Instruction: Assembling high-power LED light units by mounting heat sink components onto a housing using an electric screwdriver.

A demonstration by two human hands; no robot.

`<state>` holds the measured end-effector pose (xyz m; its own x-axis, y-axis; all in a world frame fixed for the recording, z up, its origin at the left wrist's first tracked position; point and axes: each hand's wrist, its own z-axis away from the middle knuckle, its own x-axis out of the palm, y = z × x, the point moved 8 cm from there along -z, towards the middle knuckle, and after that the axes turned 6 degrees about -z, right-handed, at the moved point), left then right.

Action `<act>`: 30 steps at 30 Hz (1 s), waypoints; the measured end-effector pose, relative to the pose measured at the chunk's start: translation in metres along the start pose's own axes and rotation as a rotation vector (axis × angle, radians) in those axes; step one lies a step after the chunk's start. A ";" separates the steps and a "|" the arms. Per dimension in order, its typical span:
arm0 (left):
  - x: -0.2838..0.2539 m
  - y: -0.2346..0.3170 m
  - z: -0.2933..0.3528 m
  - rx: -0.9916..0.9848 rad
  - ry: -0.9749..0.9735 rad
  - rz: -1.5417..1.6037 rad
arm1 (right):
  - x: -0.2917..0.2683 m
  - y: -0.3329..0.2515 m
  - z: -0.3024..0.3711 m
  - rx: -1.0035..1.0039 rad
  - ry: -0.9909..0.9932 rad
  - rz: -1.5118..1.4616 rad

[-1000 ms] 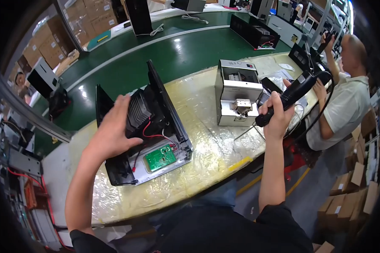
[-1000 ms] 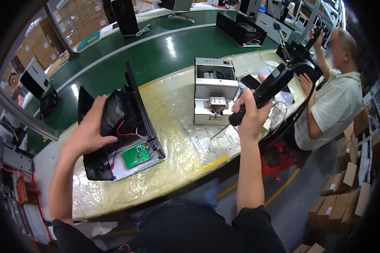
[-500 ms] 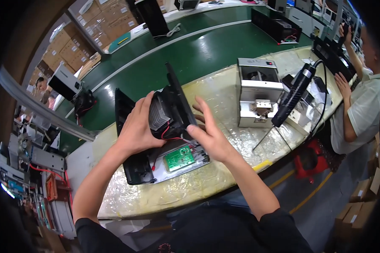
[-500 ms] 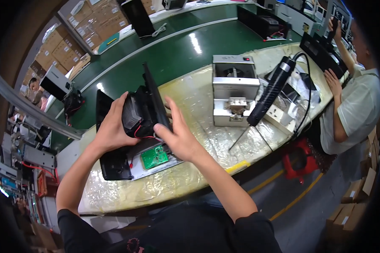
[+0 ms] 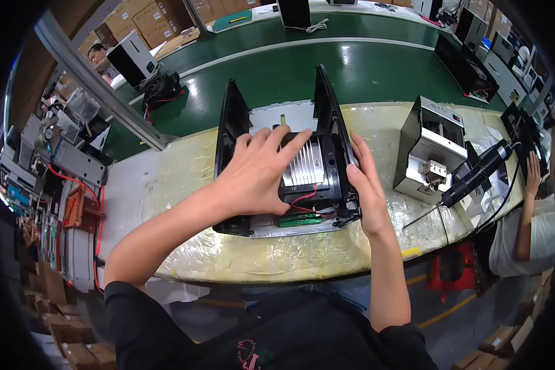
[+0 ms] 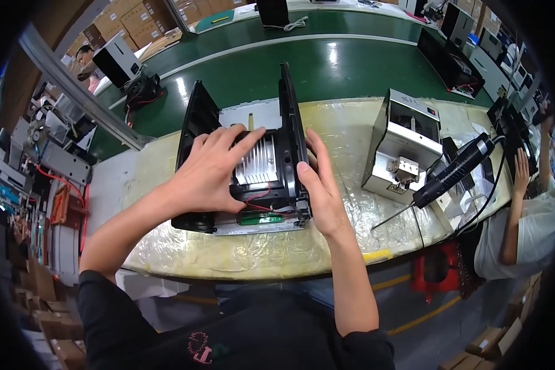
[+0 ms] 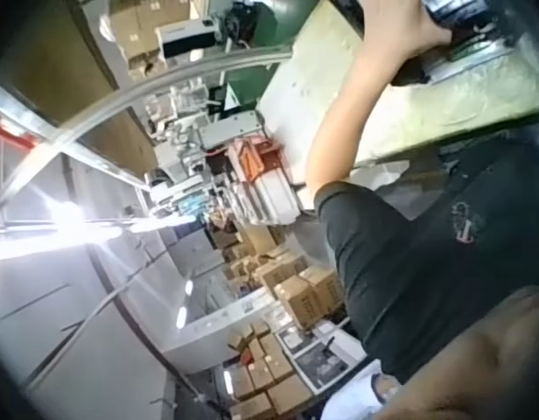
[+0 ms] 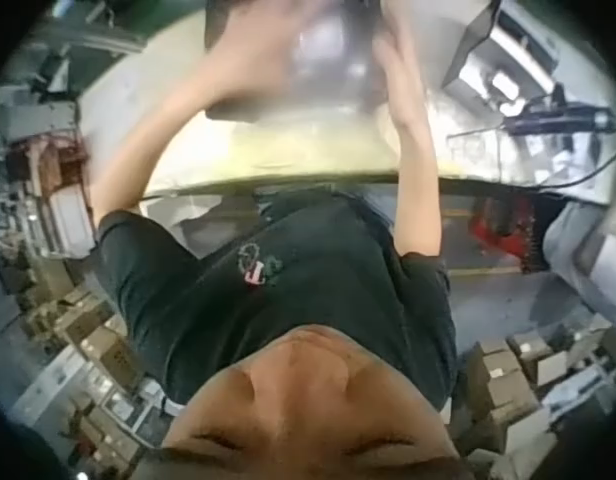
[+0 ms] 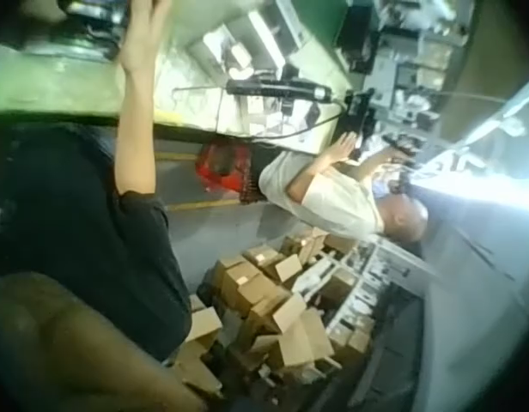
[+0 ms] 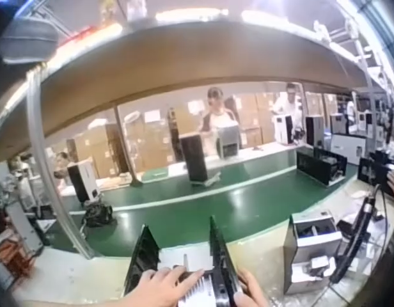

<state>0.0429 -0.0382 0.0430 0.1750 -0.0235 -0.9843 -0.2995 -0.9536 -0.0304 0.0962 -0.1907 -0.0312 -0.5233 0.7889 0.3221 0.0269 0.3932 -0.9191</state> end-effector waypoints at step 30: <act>0.082 -0.102 0.049 -0.322 0.474 0.754 | -0.021 0.026 -0.032 -0.156 0.153 0.453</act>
<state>0.0419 0.0714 -0.0431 0.4251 -0.7191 -0.5497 -0.2285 -0.6729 0.7036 0.1351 -0.1819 -0.0548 -0.2995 0.9521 -0.0609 0.3552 0.0520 -0.9333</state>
